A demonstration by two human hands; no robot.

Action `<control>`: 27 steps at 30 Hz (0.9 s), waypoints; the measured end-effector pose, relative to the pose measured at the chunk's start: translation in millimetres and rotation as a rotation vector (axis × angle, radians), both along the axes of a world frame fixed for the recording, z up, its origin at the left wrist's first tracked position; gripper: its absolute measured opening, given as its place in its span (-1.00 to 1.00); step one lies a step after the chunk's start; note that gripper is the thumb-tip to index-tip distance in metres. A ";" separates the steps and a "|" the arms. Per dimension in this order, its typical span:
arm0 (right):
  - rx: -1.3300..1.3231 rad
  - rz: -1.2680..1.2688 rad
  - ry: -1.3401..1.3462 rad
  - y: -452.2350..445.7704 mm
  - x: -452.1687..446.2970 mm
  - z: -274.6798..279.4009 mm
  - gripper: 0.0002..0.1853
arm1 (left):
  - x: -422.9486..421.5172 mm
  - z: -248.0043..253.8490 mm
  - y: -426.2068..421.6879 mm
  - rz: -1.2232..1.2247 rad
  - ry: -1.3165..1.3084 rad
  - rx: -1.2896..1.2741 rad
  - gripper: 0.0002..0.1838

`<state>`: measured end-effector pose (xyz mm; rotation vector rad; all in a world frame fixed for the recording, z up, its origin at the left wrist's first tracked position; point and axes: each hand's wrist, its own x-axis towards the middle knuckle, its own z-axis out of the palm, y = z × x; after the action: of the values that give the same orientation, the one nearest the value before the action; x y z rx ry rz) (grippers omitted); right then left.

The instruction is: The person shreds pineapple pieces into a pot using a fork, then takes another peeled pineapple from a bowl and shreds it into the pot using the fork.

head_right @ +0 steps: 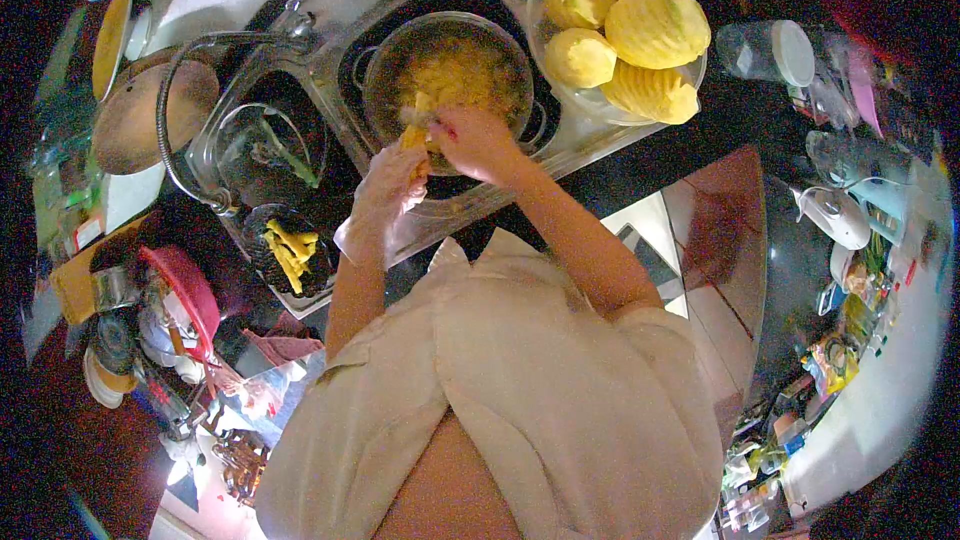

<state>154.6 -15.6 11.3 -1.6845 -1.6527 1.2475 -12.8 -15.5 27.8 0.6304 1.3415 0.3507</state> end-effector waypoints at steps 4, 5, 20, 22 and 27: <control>0.045 0.172 -0.149 -9.6 -12.5 -2.0 -0.63 | -3.0 -14.0 -15.3 0.059 0.004 0.150 -0.82; 0.064 0.169 -0.145 -7.2 -12.6 -2.0 -0.65 | -11.8 -25.3 -16.9 -0.253 0.228 0.500 -0.83; -0.040 0.131 -0.345 14.2 13.8 -64.4 -0.65 | 0.7 3.4 -11.0 0.033 0.234 -0.004 -0.73; -0.100 0.130 -0.358 15.8 13.9 -56.5 -0.65 | -8.3 2.7 -1.8 0.087 -0.067 -0.186 -0.72; -0.108 -0.193 -0.138 21.1 21.6 -33.3 -0.65 | -4.5 10.4 2.1 0.221 -0.086 -0.157 -0.70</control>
<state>176.1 5.5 -22.1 -1.9832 -1.4792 1.1686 -17.3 -13.4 38.1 0.3335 1.3443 0.4411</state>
